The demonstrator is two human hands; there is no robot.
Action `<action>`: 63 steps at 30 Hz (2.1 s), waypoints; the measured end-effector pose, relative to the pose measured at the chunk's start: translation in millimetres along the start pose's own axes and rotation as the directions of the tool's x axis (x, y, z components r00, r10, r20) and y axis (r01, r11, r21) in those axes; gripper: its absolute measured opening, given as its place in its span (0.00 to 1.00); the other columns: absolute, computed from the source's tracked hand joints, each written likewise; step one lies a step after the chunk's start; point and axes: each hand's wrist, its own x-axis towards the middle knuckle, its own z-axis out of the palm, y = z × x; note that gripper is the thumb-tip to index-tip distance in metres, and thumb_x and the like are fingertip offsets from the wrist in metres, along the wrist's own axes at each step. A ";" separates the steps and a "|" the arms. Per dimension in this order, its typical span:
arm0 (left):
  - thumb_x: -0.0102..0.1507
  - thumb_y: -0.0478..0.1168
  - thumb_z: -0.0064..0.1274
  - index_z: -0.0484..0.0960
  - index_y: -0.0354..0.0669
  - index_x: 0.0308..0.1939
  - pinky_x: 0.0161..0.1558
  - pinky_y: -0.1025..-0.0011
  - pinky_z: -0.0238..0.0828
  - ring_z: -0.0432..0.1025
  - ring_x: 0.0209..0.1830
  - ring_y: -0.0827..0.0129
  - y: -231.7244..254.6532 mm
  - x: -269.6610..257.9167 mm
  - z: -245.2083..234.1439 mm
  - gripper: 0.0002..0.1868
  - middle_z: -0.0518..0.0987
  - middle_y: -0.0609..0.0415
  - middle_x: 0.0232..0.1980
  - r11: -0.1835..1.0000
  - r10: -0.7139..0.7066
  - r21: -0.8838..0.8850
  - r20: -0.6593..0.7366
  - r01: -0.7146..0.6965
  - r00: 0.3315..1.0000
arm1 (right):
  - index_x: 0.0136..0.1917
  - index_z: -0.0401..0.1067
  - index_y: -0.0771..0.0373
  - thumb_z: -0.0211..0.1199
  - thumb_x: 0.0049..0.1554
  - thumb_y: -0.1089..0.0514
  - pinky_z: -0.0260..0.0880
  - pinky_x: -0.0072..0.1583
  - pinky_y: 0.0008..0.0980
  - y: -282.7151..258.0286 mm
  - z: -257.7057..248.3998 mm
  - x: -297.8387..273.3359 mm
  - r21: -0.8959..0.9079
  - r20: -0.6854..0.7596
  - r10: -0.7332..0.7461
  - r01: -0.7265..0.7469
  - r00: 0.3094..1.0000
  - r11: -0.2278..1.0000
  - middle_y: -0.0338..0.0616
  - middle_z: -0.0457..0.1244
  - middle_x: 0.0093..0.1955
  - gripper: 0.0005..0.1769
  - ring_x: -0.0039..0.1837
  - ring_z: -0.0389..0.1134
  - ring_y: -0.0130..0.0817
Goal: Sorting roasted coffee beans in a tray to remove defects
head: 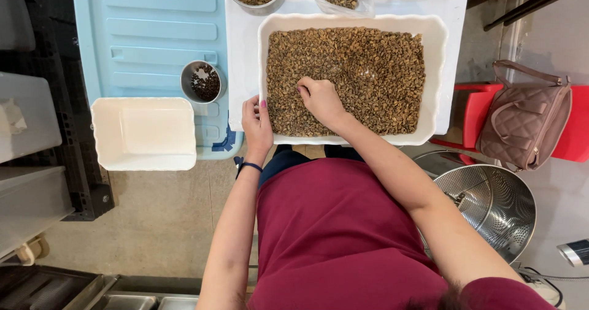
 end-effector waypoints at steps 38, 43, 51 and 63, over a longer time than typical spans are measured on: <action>0.77 0.49 0.36 0.73 0.36 0.57 0.38 0.64 0.75 0.75 0.43 0.55 6.5 0.6 -1.7 0.19 0.70 0.46 0.48 1.000 -0.008 -0.026 0.013 0.008 1.000 | 0.55 0.79 0.58 0.54 0.64 0.66 0.74 0.44 0.36 12.4 -26.2 -10.3 -0.008 -0.052 0.059 -0.059 0.997 0.998 0.50 0.71 0.35 0.13 0.37 0.74 0.45; 0.76 0.48 0.37 0.73 0.36 0.56 0.37 0.64 0.75 0.75 0.43 0.55 5.8 0.9 -1.0 0.18 0.70 0.46 0.47 1.000 -0.002 -0.027 0.005 0.002 1.000 | 0.56 0.77 0.62 0.52 0.65 0.67 0.76 0.43 0.41 4.9 -27.9 -19.6 0.020 -0.037 0.024 -0.023 0.999 1.000 0.54 0.71 0.39 0.13 0.39 0.74 0.50; 0.77 0.48 0.37 0.73 0.36 0.56 0.37 0.65 0.75 0.75 0.42 0.56 6.9 0.9 -1.3 0.18 0.70 0.46 0.47 0.999 0.005 -0.034 0.004 -0.005 1.000 | 0.56 0.76 0.63 0.55 0.67 0.65 0.77 0.41 0.38 13.8 -12.6 -2.2 -0.094 0.103 -0.078 0.088 0.992 0.992 0.53 0.72 0.40 0.09 0.40 0.75 0.47; 0.77 0.48 0.36 0.73 0.36 0.57 0.38 0.64 0.75 0.74 0.42 0.57 1.9 1.4 -0.7 0.19 0.69 0.47 0.47 1.000 0.007 -0.022 0.012 -0.006 1.000 | 0.54 0.73 0.65 0.54 0.65 0.63 0.73 0.33 0.36 18.3 -4.3 6.0 -0.419 0.207 -0.218 0.288 0.954 0.861 0.53 0.67 0.30 0.07 0.30 0.70 0.42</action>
